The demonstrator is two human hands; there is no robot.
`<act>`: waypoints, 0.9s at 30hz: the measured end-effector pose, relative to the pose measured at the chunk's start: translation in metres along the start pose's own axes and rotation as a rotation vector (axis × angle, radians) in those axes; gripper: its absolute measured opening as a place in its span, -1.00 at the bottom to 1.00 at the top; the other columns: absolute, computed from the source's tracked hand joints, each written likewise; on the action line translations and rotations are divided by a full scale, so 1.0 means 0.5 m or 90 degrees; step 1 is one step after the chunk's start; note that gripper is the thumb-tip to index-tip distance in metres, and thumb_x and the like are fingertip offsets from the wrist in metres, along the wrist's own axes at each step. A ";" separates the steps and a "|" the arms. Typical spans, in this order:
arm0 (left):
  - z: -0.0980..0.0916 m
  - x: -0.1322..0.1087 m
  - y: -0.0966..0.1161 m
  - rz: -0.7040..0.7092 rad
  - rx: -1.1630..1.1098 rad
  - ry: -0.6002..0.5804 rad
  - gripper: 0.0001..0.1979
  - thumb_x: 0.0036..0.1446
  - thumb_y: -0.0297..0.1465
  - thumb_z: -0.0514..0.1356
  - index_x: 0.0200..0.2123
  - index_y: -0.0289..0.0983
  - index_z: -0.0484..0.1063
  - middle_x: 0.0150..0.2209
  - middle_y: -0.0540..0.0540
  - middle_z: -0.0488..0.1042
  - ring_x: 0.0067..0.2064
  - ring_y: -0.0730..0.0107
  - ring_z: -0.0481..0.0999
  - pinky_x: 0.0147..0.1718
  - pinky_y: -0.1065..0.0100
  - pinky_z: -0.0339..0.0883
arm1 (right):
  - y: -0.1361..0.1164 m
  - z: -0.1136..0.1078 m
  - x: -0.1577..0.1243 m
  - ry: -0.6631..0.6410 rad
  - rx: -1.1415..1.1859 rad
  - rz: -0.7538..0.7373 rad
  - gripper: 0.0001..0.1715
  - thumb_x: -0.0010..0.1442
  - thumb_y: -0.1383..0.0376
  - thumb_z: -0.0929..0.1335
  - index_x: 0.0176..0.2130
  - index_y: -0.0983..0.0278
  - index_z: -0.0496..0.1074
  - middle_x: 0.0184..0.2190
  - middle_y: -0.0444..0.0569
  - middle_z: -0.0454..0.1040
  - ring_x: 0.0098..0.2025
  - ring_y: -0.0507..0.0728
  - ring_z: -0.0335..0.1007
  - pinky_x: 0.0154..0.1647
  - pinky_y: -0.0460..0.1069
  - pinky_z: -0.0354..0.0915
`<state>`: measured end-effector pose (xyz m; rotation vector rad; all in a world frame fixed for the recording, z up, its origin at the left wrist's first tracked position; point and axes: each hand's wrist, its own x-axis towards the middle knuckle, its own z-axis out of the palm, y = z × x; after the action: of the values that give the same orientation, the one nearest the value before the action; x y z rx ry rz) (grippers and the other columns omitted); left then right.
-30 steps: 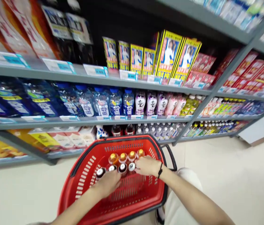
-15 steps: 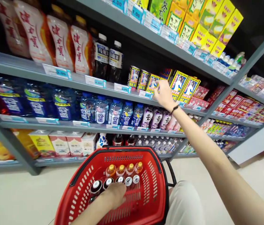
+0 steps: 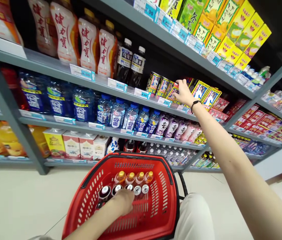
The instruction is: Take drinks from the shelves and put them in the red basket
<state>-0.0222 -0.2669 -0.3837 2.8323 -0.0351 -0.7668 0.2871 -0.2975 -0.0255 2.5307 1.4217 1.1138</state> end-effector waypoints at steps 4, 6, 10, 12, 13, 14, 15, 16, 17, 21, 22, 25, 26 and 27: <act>-0.006 -0.006 0.006 0.009 -0.013 0.012 -0.57 0.30 -0.43 0.21 0.15 -0.57 0.58 0.11 -0.58 0.58 0.20 -0.23 0.60 0.18 0.01 0.48 | 0.008 -0.033 -0.029 0.007 0.037 -0.023 -0.56 0.30 0.25 0.41 0.09 0.44 0.42 0.10 0.31 0.37 0.13 0.33 0.39 0.24 0.22 0.35; -0.006 -0.006 0.002 0.024 -0.026 0.036 -0.57 0.33 -0.40 0.19 0.14 -0.55 0.59 0.11 -0.57 0.58 0.21 -0.23 0.59 0.19 0.01 0.45 | 0.010 -0.054 -0.055 0.086 0.062 -0.017 -0.56 0.37 0.18 0.37 0.12 0.40 0.42 0.13 0.32 0.38 0.16 0.36 0.38 0.24 0.29 0.36; -0.013 0.003 -0.033 0.053 -0.059 0.090 -0.60 0.37 -0.31 0.12 0.09 -0.40 0.61 0.09 -0.45 0.61 0.20 -0.18 0.60 0.17 0.00 0.44 | -0.010 -0.074 -0.160 0.231 0.216 0.069 -0.41 0.50 0.06 0.22 0.35 0.30 0.25 0.19 0.27 0.40 0.26 0.37 0.37 0.22 0.39 0.38; -0.027 0.013 -0.061 0.044 -0.088 0.150 -0.62 0.40 -0.32 0.05 0.00 -0.33 0.62 0.01 -0.39 0.65 0.12 -0.16 0.64 0.10 0.00 0.46 | -0.045 -0.057 -0.243 0.221 0.365 0.135 -0.39 0.52 0.06 0.18 0.39 0.28 0.19 0.25 0.27 0.40 0.29 0.32 0.40 0.22 0.32 0.43; -0.036 0.017 -0.075 0.030 -0.108 0.197 -0.61 0.42 -0.32 0.00 -0.04 -0.31 0.62 -0.04 -0.36 0.66 0.08 -0.15 0.66 0.06 0.00 0.46 | -0.070 -0.040 -0.291 0.179 0.447 0.171 -0.40 0.52 0.07 0.17 0.38 0.29 0.18 0.27 0.27 0.40 0.28 0.29 0.43 0.21 0.27 0.47; -0.047 0.019 -0.088 0.012 -0.133 0.251 -0.59 0.45 -0.31 -0.05 -0.08 -0.30 0.60 -0.09 -0.34 0.66 0.04 -0.15 0.67 0.03 0.00 0.46 | -0.100 -0.018 -0.343 0.133 0.539 0.205 -0.42 0.51 0.06 0.17 0.35 0.30 0.20 0.28 0.28 0.42 0.25 0.27 0.47 0.18 0.22 0.50; -0.057 0.019 -0.100 -0.004 -0.168 0.304 -0.54 0.49 -0.27 -0.10 -0.10 -0.30 0.58 -0.13 -0.32 0.66 0.01 -0.14 0.67 0.01 0.01 0.45 | -0.133 0.008 -0.397 0.090 0.630 0.237 -0.42 0.48 0.04 0.22 0.31 0.30 0.24 0.27 0.28 0.44 0.22 0.26 0.50 0.17 0.19 0.51; -0.067 0.018 -0.109 -0.008 -0.211 0.348 -0.48 0.52 -0.20 -0.16 -0.11 -0.29 0.56 -0.15 -0.30 0.66 -0.02 -0.12 0.67 0.00 0.02 0.44 | -0.169 0.037 -0.451 0.047 0.710 0.266 -0.42 0.43 0.00 0.29 0.25 0.29 0.29 0.25 0.27 0.47 0.21 0.26 0.52 0.18 0.17 0.52; -0.075 0.014 -0.116 0.002 -0.261 0.385 -0.43 0.54 -0.12 -0.20 -0.08 -0.28 0.54 -0.15 -0.27 0.65 -0.03 -0.08 0.66 0.01 0.04 0.43 | -0.205 0.066 -0.502 0.011 0.776 0.294 -0.42 0.35 -0.03 0.38 0.18 0.27 0.34 0.21 0.24 0.50 0.18 0.26 0.54 0.19 0.14 0.51; -0.082 -0.008 -0.116 0.134 -0.386 0.449 -0.40 0.49 0.09 -0.08 0.21 -0.21 0.42 0.04 -0.19 0.60 -0.01 0.09 0.61 0.07 0.13 0.41 | -0.319 0.158 -0.653 -0.131 0.949 0.363 -0.39 0.08 0.01 0.60 -0.02 0.23 0.46 -0.05 0.09 0.64 -0.06 0.24 0.65 -0.02 0.09 0.58; -0.080 -0.012 -0.109 0.164 -0.382 0.454 -0.39 0.45 0.11 0.02 0.27 -0.20 0.38 0.08 -0.19 0.57 -0.05 0.13 0.61 0.04 0.15 0.42 | -0.334 0.169 -0.674 -0.147 0.946 0.342 -0.41 0.06 0.04 0.62 -0.04 0.23 0.47 -0.07 0.06 0.65 -0.06 0.23 0.65 0.01 0.09 0.56; -0.067 -0.014 -0.081 0.252 -0.369 0.475 -0.39 0.37 0.04 0.23 0.27 -0.23 0.38 0.09 -0.19 0.52 -0.20 0.27 0.57 -0.11 0.25 0.47 | -0.346 0.176 -0.703 -0.177 0.925 0.251 -0.40 0.12 0.14 0.60 0.07 0.19 0.43 -0.06 -0.01 0.66 -0.02 0.20 0.65 0.06 0.07 0.53; -0.063 -0.013 -0.072 0.282 -0.370 0.491 -0.44 0.37 -0.01 0.26 0.24 -0.24 0.39 0.08 -0.18 0.50 -0.22 0.32 0.57 -0.14 0.29 0.48 | -0.343 0.174 -0.706 -0.180 0.919 0.228 -0.38 0.14 0.17 0.59 0.11 0.17 0.39 -0.04 -0.02 0.66 -0.01 0.19 0.65 0.05 0.06 0.53; -0.060 -0.012 -0.064 0.309 -0.369 0.511 -0.51 0.38 -0.06 0.27 0.20 -0.24 0.41 0.07 -0.17 0.50 -0.22 0.35 0.57 -0.16 0.33 0.48 | -0.339 0.170 -0.708 -0.180 0.912 0.214 -0.36 0.15 0.19 0.58 0.13 0.15 0.36 -0.02 -0.02 0.66 0.00 0.19 0.65 0.04 0.06 0.53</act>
<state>-0.0135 -0.2296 -0.3618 2.2230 -0.3035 0.4142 0.0988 -0.4409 -0.3499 3.5556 2.1738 -0.6768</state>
